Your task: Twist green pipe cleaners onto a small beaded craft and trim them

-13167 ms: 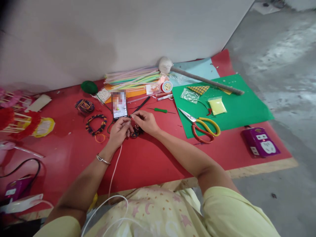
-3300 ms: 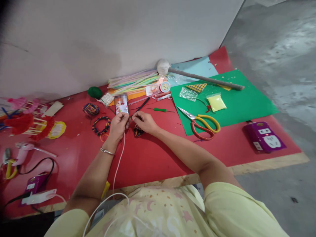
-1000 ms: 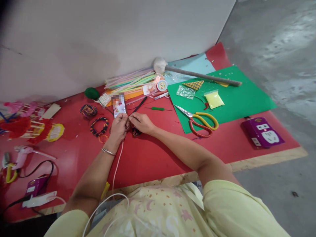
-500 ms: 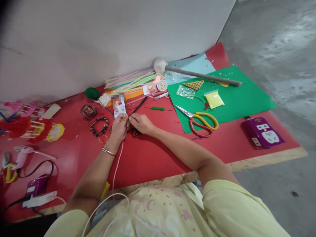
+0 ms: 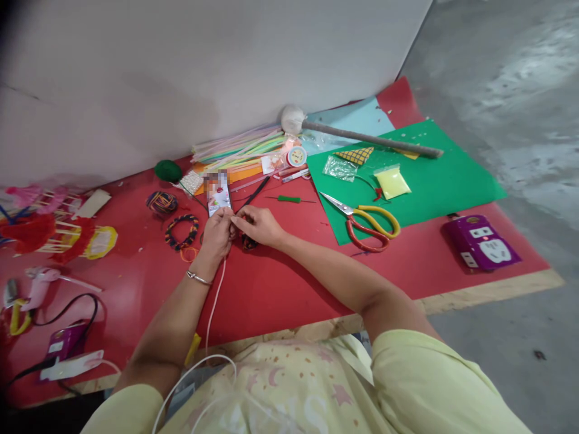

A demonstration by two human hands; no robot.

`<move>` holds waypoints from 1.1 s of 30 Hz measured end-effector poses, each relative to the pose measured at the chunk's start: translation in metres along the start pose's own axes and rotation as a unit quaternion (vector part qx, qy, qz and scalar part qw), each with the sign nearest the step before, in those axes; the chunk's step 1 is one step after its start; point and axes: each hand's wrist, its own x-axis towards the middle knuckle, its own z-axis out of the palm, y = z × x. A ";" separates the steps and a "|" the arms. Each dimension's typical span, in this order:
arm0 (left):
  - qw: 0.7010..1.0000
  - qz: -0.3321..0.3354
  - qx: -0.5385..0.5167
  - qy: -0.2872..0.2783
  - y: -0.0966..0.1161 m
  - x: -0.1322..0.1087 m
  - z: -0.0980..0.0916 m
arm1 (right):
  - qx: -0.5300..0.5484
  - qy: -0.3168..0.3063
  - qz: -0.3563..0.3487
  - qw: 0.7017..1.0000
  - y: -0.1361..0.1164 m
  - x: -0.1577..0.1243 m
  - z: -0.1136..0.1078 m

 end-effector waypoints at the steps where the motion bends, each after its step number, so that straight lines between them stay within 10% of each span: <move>1: 1.000 -0.004 -0.002 0.001 0.000 0.000 0.000 | -0.004 0.007 0.005 1.000 0.000 0.000 0.000; 22: 0.997 -0.072 -0.003 -0.011 0.004 -0.003 0.003 | 0.007 -0.041 -0.021 0.999 0.002 0.001 -0.005; 33: 0.987 -0.119 0.002 -0.109 0.022 -0.003 -0.018 | 0.025 -0.072 -0.012 0.997 0.006 0.005 -0.011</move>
